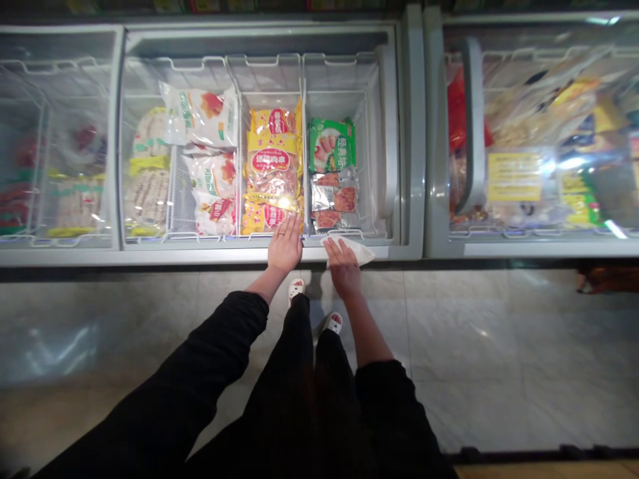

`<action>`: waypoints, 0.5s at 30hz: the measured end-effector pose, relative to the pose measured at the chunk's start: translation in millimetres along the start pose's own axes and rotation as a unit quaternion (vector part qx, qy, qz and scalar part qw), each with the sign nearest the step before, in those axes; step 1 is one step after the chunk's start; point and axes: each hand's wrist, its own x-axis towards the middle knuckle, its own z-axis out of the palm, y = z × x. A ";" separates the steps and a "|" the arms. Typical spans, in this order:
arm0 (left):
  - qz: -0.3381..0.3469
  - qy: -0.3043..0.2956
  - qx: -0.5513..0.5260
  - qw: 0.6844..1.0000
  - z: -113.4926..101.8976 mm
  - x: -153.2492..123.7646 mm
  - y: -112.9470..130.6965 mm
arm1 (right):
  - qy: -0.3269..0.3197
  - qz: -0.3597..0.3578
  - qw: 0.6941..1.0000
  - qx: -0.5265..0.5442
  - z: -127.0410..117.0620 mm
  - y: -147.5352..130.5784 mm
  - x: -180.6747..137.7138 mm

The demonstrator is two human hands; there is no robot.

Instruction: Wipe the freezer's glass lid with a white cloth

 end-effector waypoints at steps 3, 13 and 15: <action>0.043 -0.022 0.007 0.999 -5.3 5.8 2.5 | 0.043 0.100 0.994 -0.019 -0.3 14.2 8.4; -0.041 0.053 -0.015 0.998 3.0 17.3 16.2 | -0.036 -0.127 0.991 0.001 2.4 1.9 37.3; -0.043 0.067 -0.023 0.997 4.5 16.9 15.4 | -0.014 -0.103 0.995 -0.004 -2.2 17.0 31.1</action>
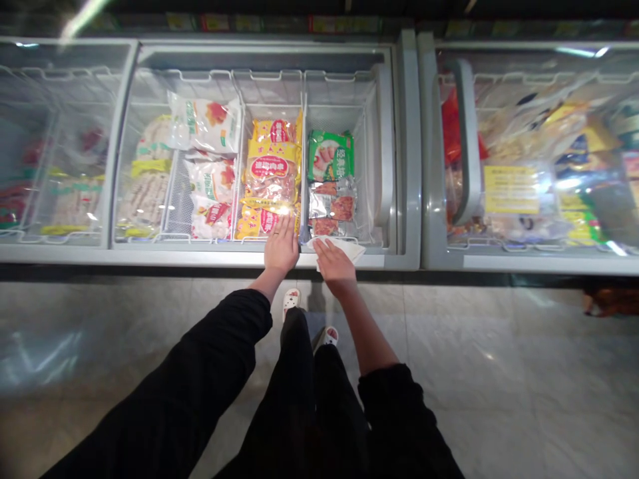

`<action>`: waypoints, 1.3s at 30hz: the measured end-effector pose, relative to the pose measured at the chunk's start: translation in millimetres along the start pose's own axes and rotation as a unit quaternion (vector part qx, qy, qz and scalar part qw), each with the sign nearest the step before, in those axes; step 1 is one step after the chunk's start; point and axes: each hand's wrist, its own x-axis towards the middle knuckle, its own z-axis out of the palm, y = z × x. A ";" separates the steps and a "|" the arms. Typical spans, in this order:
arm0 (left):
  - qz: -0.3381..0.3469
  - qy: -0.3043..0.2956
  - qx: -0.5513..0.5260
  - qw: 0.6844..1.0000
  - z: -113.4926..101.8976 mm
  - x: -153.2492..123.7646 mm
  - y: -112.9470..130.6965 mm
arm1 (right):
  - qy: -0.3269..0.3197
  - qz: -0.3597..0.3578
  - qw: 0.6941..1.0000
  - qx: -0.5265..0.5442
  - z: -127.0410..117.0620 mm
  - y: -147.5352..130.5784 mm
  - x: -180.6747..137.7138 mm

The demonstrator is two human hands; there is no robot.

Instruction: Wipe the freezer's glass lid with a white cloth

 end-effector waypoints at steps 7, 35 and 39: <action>-0.001 -0.001 -0.001 1.000 3.0 0.8 -1.2 | -0.001 0.106 0.994 0.005 1.5 15.1 34.9; 0.002 -0.026 -0.001 1.000 -1.7 -1.1 -1.7 | -0.048 0.060 0.997 0.023 -6.2 31.0 64.0; -0.002 -0.033 0.006 0.999 -1.6 0.0 -1.3 | -0.004 0.111 0.994 0.023 -3.2 23.8 90.2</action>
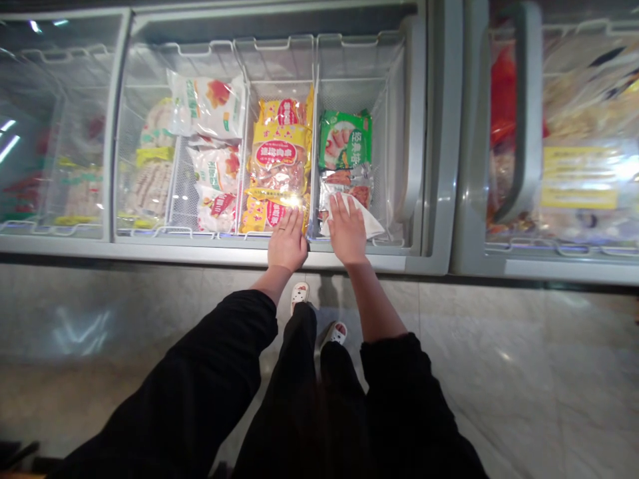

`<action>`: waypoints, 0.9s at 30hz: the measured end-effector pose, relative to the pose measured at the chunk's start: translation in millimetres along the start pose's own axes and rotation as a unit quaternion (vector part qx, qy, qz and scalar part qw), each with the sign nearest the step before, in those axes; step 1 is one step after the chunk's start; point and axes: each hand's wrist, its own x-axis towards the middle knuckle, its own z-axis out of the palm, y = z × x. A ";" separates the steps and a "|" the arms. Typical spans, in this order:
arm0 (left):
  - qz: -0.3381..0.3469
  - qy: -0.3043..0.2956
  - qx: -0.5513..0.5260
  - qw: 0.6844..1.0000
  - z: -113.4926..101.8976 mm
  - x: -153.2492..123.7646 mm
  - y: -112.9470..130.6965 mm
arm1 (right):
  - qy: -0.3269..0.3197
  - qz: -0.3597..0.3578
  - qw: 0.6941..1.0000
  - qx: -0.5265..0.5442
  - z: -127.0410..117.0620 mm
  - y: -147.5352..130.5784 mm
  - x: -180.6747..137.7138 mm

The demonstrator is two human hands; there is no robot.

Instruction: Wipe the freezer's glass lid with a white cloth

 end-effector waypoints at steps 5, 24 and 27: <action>0.009 0.012 -0.009 1.000 2.5 0.4 -1.4 | -0.042 -0.084 0.995 0.019 2.6 -17.6 4.7; 0.042 0.048 0.004 0.998 7.6 0.7 -9.1 | 0.047 -0.019 0.999 0.004 8.3 -18.5 -9.4; 0.048 0.061 0.002 0.997 9.5 0.3 -10.8 | 0.091 0.032 0.995 0.007 14.6 -18.9 -6.0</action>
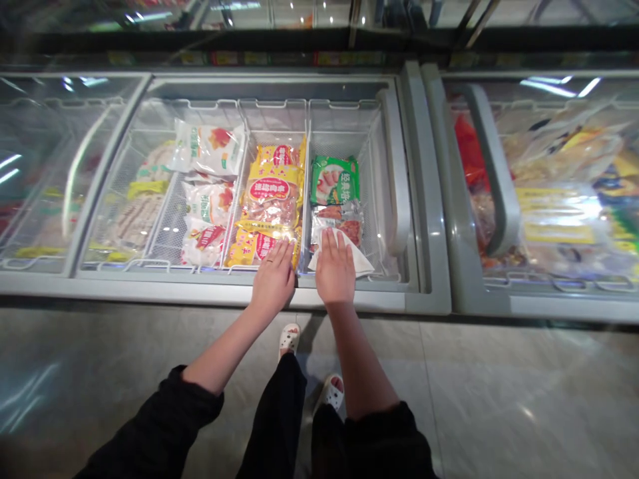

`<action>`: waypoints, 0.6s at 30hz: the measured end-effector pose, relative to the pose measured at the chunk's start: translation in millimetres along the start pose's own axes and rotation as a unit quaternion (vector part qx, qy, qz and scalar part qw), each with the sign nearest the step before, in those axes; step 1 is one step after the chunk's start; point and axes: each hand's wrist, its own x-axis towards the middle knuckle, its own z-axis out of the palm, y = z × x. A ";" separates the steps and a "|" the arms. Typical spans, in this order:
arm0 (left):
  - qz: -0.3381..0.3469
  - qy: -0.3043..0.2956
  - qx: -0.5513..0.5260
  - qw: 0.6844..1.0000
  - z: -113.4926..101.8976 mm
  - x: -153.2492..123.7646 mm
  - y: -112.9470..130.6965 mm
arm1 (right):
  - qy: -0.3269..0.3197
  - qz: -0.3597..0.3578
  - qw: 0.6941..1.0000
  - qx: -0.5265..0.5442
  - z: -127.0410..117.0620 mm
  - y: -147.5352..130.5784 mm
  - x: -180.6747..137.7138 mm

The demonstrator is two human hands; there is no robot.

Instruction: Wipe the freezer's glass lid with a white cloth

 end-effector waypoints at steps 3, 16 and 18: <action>0.007 0.005 -0.001 1.000 -2.9 1.8 -0.4 | -0.052 -0.085 0.995 0.001 -3.9 -0.1 1.7; -0.010 0.029 0.031 0.999 -1.6 73.4 -19.7 | 0.018 0.050 0.998 -0.015 -1.1 -10.9 8.6; -0.004 0.039 0.041 0.998 2.0 71.0 -20.2 | -0.006 0.000 1.000 -0.016 -1.0 -8.6 15.4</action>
